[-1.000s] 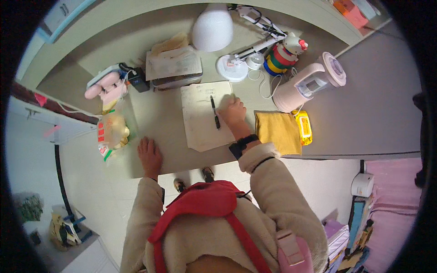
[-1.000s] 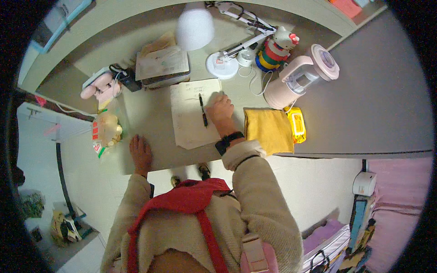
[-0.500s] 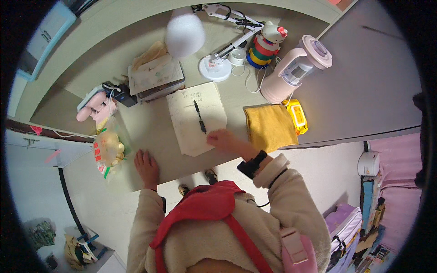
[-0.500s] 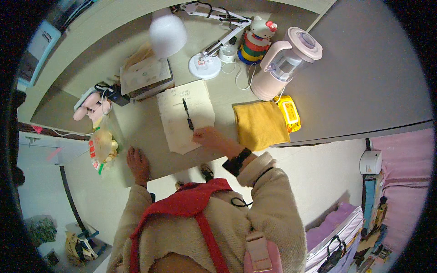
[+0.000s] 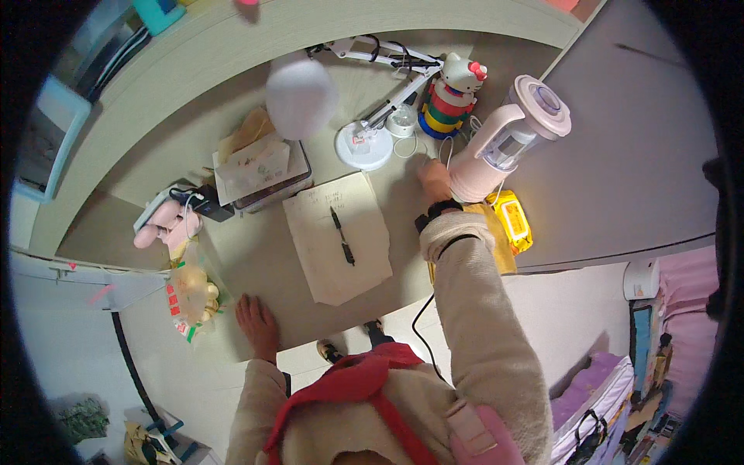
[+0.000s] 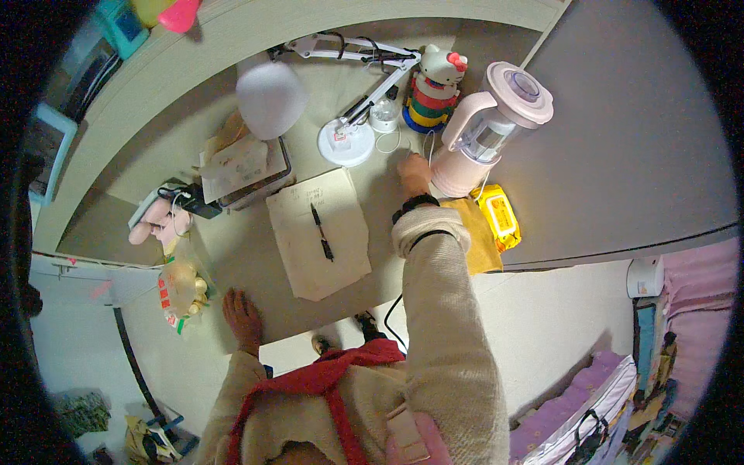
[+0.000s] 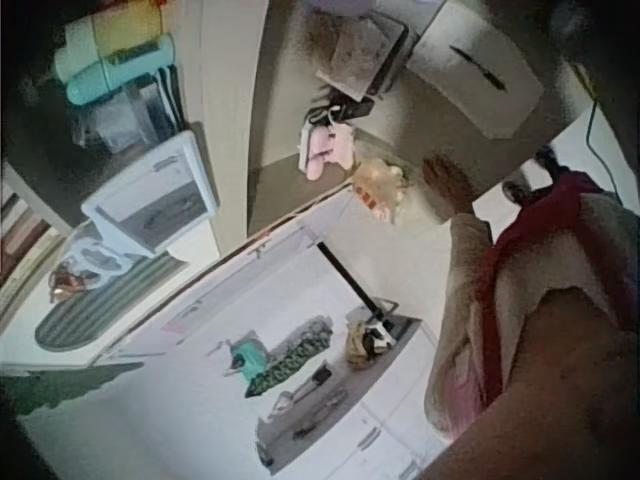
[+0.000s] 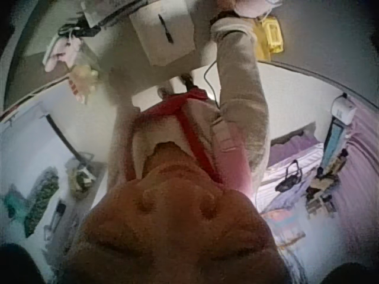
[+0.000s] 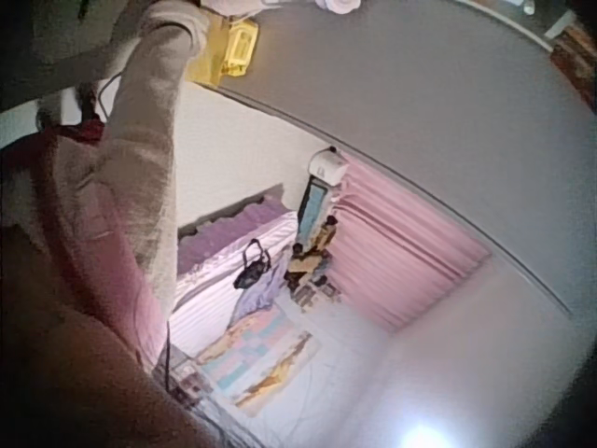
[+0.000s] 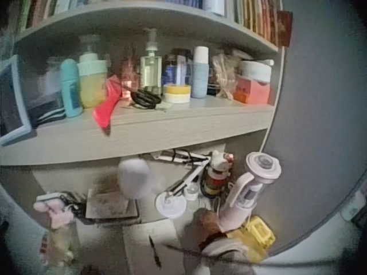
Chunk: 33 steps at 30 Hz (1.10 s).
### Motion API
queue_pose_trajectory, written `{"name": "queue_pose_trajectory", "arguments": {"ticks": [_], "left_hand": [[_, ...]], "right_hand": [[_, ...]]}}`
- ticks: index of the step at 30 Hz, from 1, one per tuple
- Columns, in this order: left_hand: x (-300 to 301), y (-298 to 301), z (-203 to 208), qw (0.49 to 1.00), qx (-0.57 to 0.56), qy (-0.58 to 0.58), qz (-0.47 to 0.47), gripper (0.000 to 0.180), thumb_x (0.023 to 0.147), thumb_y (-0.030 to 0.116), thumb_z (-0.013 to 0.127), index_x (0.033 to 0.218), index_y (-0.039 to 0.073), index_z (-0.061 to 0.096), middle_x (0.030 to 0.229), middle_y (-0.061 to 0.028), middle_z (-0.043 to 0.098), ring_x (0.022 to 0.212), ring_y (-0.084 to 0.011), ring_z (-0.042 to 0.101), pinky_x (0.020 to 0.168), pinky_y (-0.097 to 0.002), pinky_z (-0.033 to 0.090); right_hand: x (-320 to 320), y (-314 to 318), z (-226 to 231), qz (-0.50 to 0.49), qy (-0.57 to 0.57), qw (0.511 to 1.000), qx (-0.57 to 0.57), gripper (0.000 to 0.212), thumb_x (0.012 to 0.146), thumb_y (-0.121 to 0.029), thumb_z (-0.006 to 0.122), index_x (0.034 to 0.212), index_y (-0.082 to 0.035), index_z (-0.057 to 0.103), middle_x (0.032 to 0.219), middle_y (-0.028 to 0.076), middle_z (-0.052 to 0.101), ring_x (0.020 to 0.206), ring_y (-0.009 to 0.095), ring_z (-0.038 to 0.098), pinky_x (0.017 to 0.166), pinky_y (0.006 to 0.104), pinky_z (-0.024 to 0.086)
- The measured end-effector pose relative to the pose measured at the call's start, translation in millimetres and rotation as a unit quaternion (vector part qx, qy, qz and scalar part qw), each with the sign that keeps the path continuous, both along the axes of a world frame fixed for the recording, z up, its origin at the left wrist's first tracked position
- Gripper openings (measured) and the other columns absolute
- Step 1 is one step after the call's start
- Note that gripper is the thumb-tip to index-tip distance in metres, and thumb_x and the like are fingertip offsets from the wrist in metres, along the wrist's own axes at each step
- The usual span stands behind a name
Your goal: The person tidies a bedroom by placing a pillow on the bed, then moves to a desk to organize papers. They pick up a plastic bag, place it aside, then sort through several sheets of paper, folding some and stacking them. The person also plugs in a phone charger and picks up a yellow cloth before leaving the room.
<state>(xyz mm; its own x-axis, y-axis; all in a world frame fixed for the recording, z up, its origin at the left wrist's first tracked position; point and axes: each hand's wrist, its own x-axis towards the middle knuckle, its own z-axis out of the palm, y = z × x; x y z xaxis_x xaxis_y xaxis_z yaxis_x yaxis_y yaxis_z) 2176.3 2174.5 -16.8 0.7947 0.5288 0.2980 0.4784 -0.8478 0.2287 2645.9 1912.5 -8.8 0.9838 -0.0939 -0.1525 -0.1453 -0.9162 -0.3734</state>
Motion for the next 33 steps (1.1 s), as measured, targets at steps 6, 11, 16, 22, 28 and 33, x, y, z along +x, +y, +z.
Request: {"name": "queue_pose_trajectory", "arguments": {"ticks": [6,11,16,22,28,33], "left_hand": [[0.9,-2.4,2.4,0.999,-0.020,0.023,0.010,0.034,0.079,0.015,0.049,0.110,0.000,0.049,0.126,-0.0213,0.040,0.117,-0.0393,0.034,0.099,-0.0488,0.025],[0.2,-3.5,2.8,1.000,-0.015,0.013,0.011,0.035,0.078,0.016,0.049,0.110,0.001,0.049,0.125,-0.0210,0.041,0.117,-0.0391,0.035,0.099,-0.0487,0.025],[-1.9,0.8,-3.5,1.000,0.000,0.006,0.005,0.035,0.078,0.016,0.049,0.110,0.001,0.050,0.125,-0.0211,0.041,0.117,-0.0386,0.035,0.099,-0.0484,0.026],[-0.2,-1.5,-4.3,1.000,0.003,-0.010,-0.006,0.033,0.079,0.016,0.048,0.108,0.001,0.051,0.123,-0.0210,0.043,0.116,-0.0378,0.037,0.099,-0.0476,0.027],[-1.4,-3.1,-3.9,1.000,0.014,-0.001,-0.005,0.032,0.082,0.016,0.046,0.110,0.001,0.050,0.123,-0.0209,0.043,0.115,-0.0379,0.038,0.097,-0.0476,0.029],[-5.3,1.1,-7.9,0.997,0.063,-0.027,-0.046,0.035,0.085,0.018,0.045,0.117,0.003,0.047,0.125,-0.0208,0.042,0.114,-0.0376,0.039,0.097,-0.0478,0.029]], "right_hand": [[-13.7,12.1,6.8,0.060,0.009,0.990,0.126,0.027,0.077,-0.022,0.051,0.089,0.001,0.058,0.086,0.017,0.063,0.066,0.026,0.062,0.062,0.0350,0.050],[-33.7,30.3,15.6,-0.003,0.114,0.899,0.422,0.021,0.077,-0.013,0.053,0.090,0.003,0.054,0.072,0.014,0.062,0.044,0.020,0.056,0.043,0.0313,0.046],[-43.7,21.9,19.6,0.083,-0.065,0.966,0.235,0.027,0.074,-0.008,0.052,0.096,0.008,0.051,0.080,0.019,0.061,0.065,0.032,0.061,0.060,0.0367,0.050],[-38.4,7.8,17.5,0.175,-0.233,0.951,0.109,0.039,0.072,-0.010,0.052,0.109,0.003,0.048,0.114,0.026,0.048,0.090,0.039,0.056,0.079,0.0411,0.046],[-78.9,-38.3,40.3,0.161,-0.212,0.958,0.106,0.033,0.075,-0.011,0.052,0.107,-0.004,0.051,0.108,0.020,0.052,0.087,0.037,0.056,0.075,0.0415,0.046],[-106.3,-104.6,43.3,0.109,-0.178,0.974,0.088,0.020,0.075,-0.012,0.051,0.093,-0.004,0.058,0.091,0.018,0.057,0.080,0.036,0.057,0.070,0.0439,0.046]]}}
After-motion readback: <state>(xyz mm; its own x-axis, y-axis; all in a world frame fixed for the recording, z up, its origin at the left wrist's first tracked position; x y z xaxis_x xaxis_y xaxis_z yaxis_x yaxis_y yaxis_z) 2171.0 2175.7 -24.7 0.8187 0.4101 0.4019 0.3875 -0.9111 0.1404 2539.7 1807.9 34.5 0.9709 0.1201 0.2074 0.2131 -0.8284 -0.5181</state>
